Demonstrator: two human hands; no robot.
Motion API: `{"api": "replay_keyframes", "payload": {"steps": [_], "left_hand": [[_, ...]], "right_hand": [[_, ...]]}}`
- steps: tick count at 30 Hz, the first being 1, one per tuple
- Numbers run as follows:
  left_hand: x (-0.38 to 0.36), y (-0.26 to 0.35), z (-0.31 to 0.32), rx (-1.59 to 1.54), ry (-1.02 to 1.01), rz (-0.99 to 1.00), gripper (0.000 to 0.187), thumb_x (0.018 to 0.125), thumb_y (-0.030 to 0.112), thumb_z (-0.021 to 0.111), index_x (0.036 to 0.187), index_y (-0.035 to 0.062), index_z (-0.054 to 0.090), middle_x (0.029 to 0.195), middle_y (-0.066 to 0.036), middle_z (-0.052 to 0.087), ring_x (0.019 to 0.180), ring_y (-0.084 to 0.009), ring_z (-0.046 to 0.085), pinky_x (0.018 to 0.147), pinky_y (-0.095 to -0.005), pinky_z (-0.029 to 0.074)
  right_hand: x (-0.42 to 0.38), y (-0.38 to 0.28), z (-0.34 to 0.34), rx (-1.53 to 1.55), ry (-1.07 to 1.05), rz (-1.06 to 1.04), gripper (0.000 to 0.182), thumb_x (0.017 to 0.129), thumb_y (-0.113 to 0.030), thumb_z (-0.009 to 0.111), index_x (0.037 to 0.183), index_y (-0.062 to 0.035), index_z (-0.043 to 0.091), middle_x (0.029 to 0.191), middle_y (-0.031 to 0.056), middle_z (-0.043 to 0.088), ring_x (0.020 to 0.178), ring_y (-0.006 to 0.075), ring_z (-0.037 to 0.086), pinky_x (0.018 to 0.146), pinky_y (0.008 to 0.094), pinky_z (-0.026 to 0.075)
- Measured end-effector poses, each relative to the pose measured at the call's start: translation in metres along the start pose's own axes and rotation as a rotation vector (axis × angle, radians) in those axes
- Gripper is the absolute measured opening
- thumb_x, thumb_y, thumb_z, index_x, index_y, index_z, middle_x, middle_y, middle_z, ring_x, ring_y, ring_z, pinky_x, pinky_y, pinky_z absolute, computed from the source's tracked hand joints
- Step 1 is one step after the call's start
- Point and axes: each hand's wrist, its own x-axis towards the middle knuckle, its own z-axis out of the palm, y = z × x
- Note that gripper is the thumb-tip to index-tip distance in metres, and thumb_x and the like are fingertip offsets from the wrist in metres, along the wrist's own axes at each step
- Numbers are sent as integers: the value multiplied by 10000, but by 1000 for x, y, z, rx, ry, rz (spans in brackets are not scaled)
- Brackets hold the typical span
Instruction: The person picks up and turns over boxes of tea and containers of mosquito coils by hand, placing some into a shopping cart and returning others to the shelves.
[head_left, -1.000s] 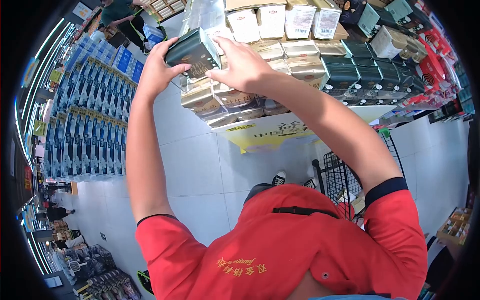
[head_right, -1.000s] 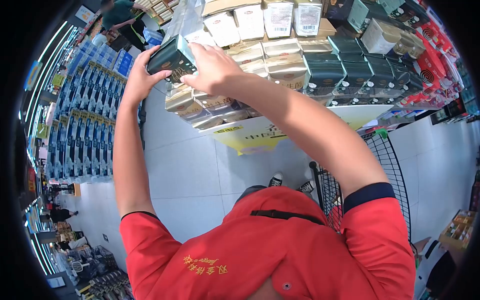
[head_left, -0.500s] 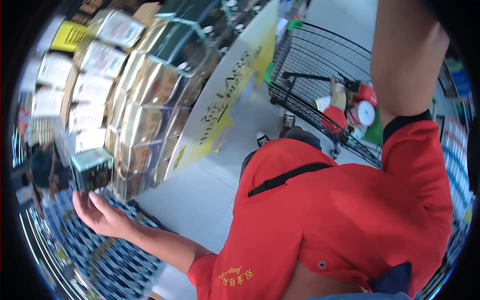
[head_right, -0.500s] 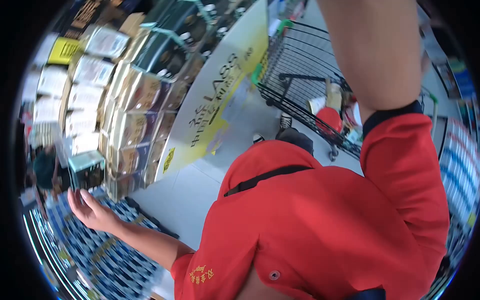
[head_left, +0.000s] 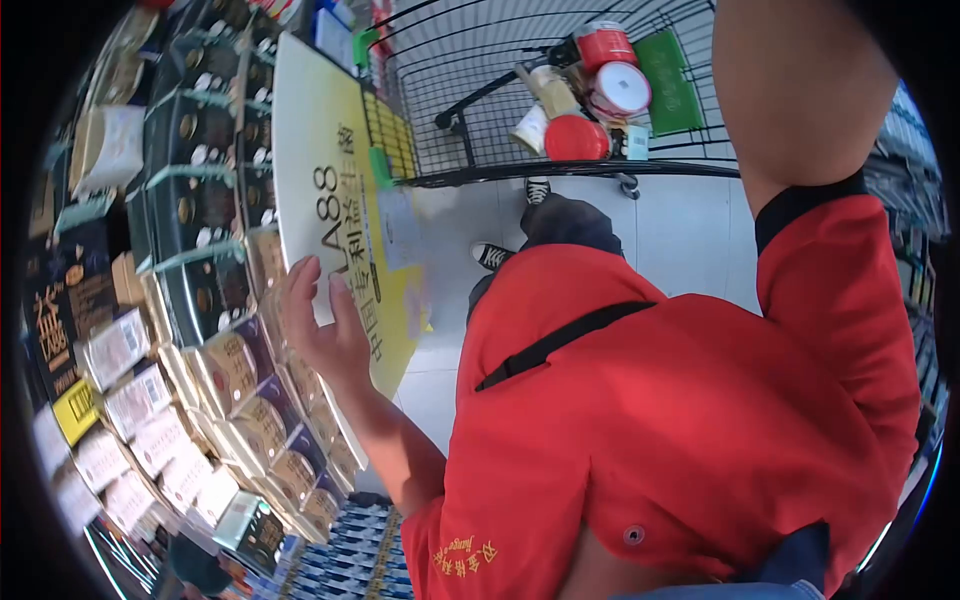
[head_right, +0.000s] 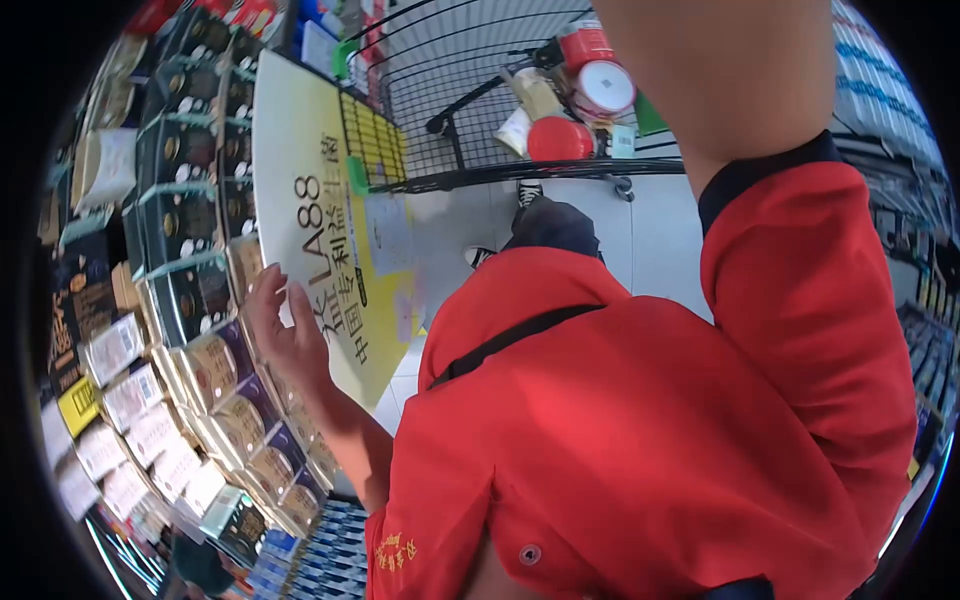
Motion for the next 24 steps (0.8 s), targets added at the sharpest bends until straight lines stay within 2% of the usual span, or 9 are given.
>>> {"api": "replay_keyframes", "payload": {"steps": [2, 4, 8, 10, 14, 18, 20, 22, 24], "left_hand": [[6, 4, 28, -134, -111, -80, 305, 849, -30, 616, 1153, -10, 635, 1170, -148, 637, 1063, -254, 607, 861, -338, 489], [14, 1, 49, -121, -192, -29, 294, 858, -4, 618, 1152, -6, 636, 1177, -140, 636, 1066, -243, 603, 845, -332, 482], [24, 2, 96, -161, -322, -133, 291, 871, 46, 624, 1160, 17, 640, 1174, -127, 639, 1042, -226, 603, 850, -334, 477], [31, 3, 122, -133, -421, -261, 306, 878, 74, 627, 1179, 20, 631, 1167, -117, 642, 1018, -215, 606, 845, -333, 478], [37, 13, 184, -160, -554, -309, 316, 884, 105, 630, 1191, 30, 629, 1160, -105, 644, 984, -203, 615, 843, -327, 477], [33, 5, 225, -206, -602, -377, 314, 888, 110, 631, 1187, 17, 632, 1146, -103, 646, 966, -195, 616, 839, -323, 477], [31, 4, 240, -193, -601, -390, 336, 903, 92, 614, 1225, -6, 600, 1138, -104, 645, 947, -170, 611, 831, -294, 476], [28, -4, 258, -375, -489, -510, 372, 920, 70, 592, 1278, -22, 554, 1127, -106, 642, 930, -145, 604, 827, -264, 476], [30, -9, 267, -331, -479, -521, 383, 927, 60, 581, 1297, -24, 536, 1124, -105, 639, 927, -135, 600, 821, -254, 476]], "right_hand": [[-13, -5, -20, -3, 50, -16, 356, 929, -344, 616, 1100, -35, 660, 952, 34, 653, 821, 121, 619, 772, 265, 497], [-25, -10, -44, -10, 100, -37, 359, 931, -349, 611, 1103, -36, 657, 949, 34, 653, 816, 121, 618, 765, 263, 497], [-24, -9, -93, 7, 86, -85, 366, 936, -357, 601, 1109, -38, 650, 943, 36, 653, 807, 121, 615, 752, 260, 496], [-21, -4, -117, 19, 77, -126, 370, 939, -362, 596, 1112, -39, 647, 940, 36, 653, 802, 121, 614, 745, 258, 496], [-34, 13, -168, 45, 100, -133, 377, 944, -371, 586, 1118, -41, 641, 934, 37, 653, 793, 121, 611, 731, 255, 496], [-27, 25, -202, 72, 77, -200, 384, 950, -380, 577, 1124, -43, 635, 928, 39, 652, 783, 121, 608, 718, 252, 495], [-22, 36, -212, 105, 65, -223, 387, 952, -384, 572, 1127, -44, 632, 926, 39, 652, 778, 121, 607, 711, 251, 495], [-18, 45, -221, 130, 61, -250, 391, 955, -388, 567, 1130, -45, 629, 923, 40, 652, 774, 120, 606, 704, 249, 495], [-15, 50, -231, 137, 55, -276, 394, 957, -393, 562, 1133, -46, 626, 920, 40, 652, 769, 120, 604, 697, 248, 495]]}}
